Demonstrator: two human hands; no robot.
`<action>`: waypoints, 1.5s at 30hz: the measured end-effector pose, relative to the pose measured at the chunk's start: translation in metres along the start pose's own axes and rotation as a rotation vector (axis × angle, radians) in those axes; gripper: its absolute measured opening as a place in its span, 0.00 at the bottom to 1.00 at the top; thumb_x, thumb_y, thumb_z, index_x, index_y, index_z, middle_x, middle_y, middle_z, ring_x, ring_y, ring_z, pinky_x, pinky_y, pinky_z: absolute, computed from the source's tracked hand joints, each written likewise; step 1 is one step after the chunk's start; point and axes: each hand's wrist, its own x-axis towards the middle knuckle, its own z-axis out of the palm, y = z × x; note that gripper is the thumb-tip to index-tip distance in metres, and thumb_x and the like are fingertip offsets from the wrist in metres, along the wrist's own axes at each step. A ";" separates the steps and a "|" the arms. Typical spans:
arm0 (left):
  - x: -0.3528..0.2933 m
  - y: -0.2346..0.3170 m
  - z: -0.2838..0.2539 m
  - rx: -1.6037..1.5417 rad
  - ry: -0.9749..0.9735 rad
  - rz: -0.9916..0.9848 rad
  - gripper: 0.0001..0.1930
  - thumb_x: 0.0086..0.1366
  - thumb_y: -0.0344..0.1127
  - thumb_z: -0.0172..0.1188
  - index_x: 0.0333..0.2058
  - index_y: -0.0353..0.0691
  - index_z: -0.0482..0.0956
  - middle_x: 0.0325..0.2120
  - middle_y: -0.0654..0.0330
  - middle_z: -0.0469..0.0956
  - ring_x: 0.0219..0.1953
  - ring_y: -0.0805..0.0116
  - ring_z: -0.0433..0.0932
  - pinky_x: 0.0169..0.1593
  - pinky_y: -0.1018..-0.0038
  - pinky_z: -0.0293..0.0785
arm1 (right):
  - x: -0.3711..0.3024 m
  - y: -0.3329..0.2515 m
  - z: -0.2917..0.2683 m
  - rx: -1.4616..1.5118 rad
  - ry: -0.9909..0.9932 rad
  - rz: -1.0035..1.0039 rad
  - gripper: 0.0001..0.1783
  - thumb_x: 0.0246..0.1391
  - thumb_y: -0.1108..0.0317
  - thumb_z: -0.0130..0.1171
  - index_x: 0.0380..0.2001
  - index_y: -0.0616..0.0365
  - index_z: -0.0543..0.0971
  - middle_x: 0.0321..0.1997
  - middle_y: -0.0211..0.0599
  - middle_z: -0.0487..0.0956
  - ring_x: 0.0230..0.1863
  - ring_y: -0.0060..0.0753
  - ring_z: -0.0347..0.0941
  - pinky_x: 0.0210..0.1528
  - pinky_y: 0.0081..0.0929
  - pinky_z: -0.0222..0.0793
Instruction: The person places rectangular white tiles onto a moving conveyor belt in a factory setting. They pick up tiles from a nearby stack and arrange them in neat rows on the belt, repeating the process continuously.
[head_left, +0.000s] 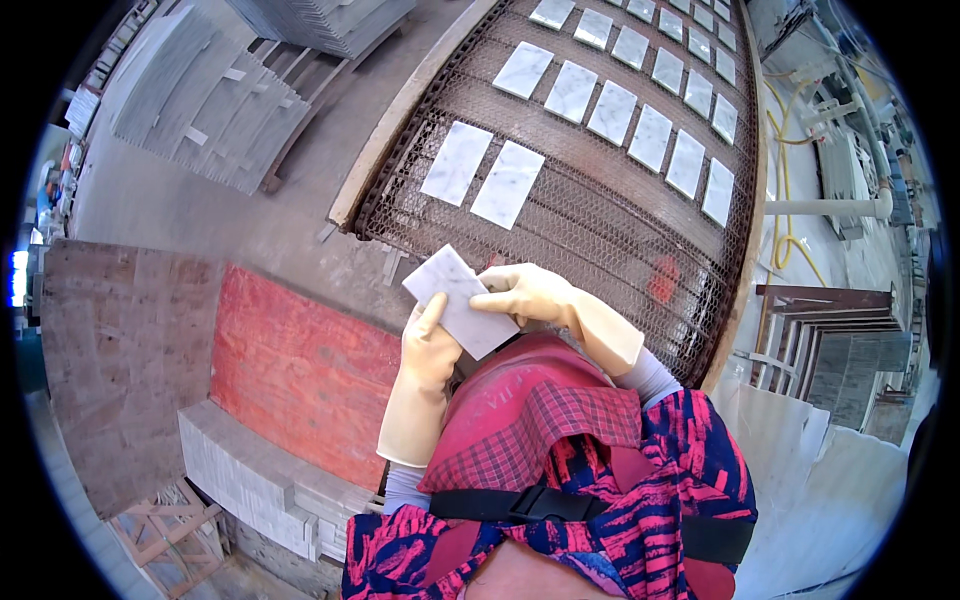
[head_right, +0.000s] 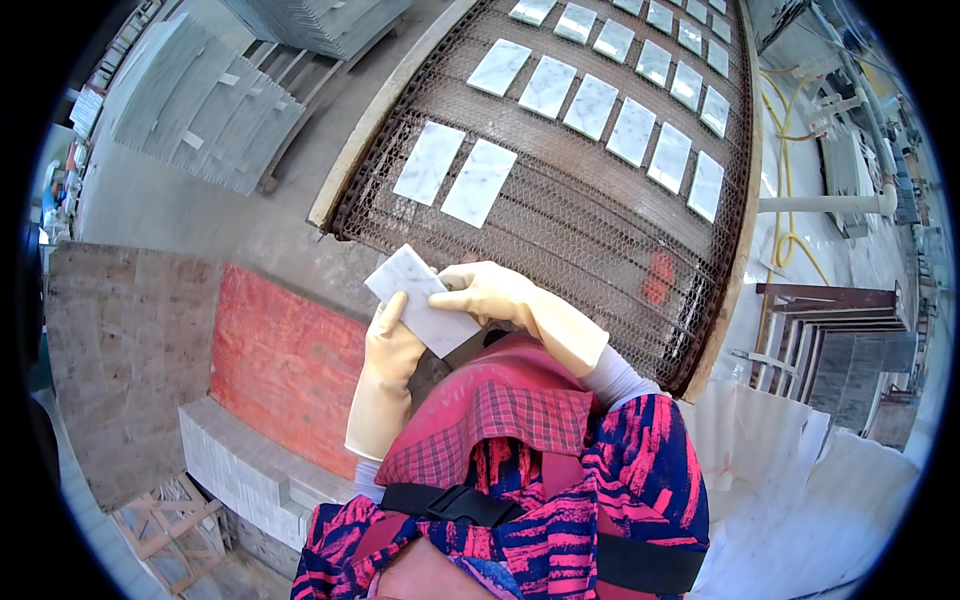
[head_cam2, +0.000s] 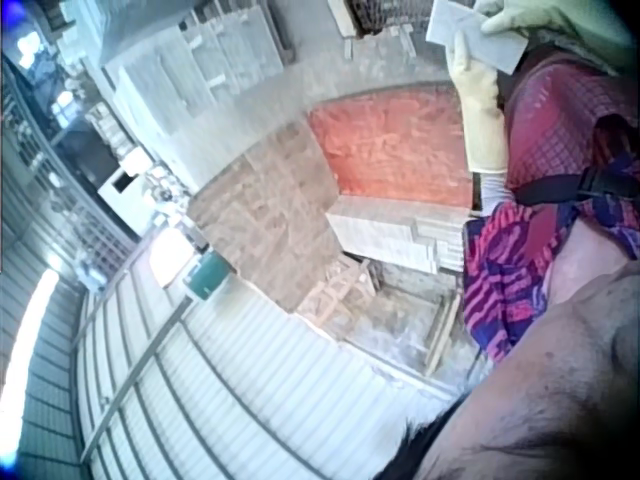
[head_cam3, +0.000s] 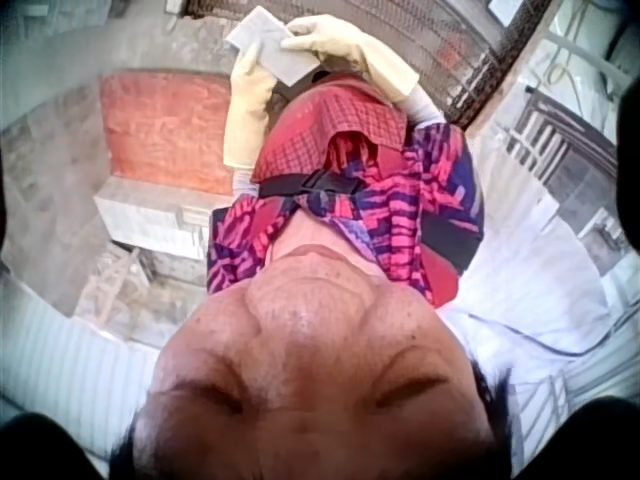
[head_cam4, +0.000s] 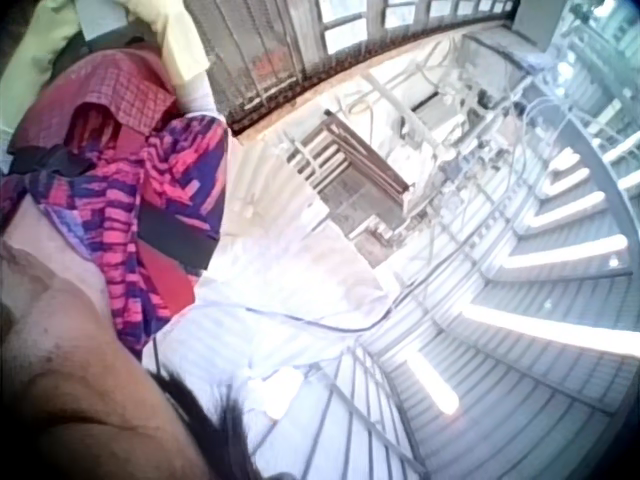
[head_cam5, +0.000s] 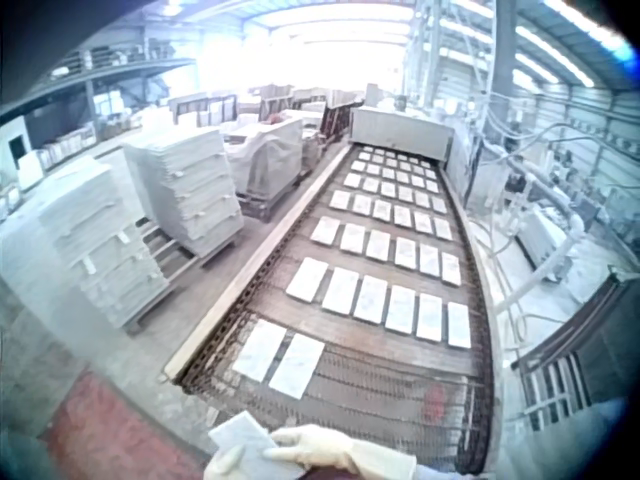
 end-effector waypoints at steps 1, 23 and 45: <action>0.003 -0.002 0.003 -0.059 0.004 -0.022 0.25 0.80 0.42 0.49 0.66 0.29 0.67 0.59 0.44 0.77 0.61 0.50 0.78 0.67 0.55 0.72 | 0.002 0.005 0.003 0.022 0.033 0.008 0.24 0.61 0.50 0.68 0.51 0.57 0.84 0.34 0.30 0.83 0.29 0.22 0.76 0.30 0.24 0.71; -0.084 0.028 -0.050 -0.074 0.196 0.012 0.30 0.78 0.44 0.50 0.73 0.37 0.61 0.69 0.34 0.64 0.71 0.35 0.64 0.71 0.39 0.66 | 0.080 0.125 -0.130 0.370 0.972 -0.091 0.21 0.66 0.58 0.65 0.52 0.64 0.83 0.40 0.41 0.86 0.33 0.37 0.84 0.34 0.38 0.82; -0.235 0.032 -0.171 -0.285 0.277 0.067 0.22 0.81 0.46 0.46 0.57 0.31 0.73 0.63 0.31 0.72 0.67 0.35 0.70 0.69 0.37 0.69 | -0.021 0.096 0.195 -0.139 0.827 -0.020 0.23 0.70 0.55 0.58 0.63 0.50 0.80 0.41 0.33 0.87 0.36 0.22 0.80 0.41 0.25 0.77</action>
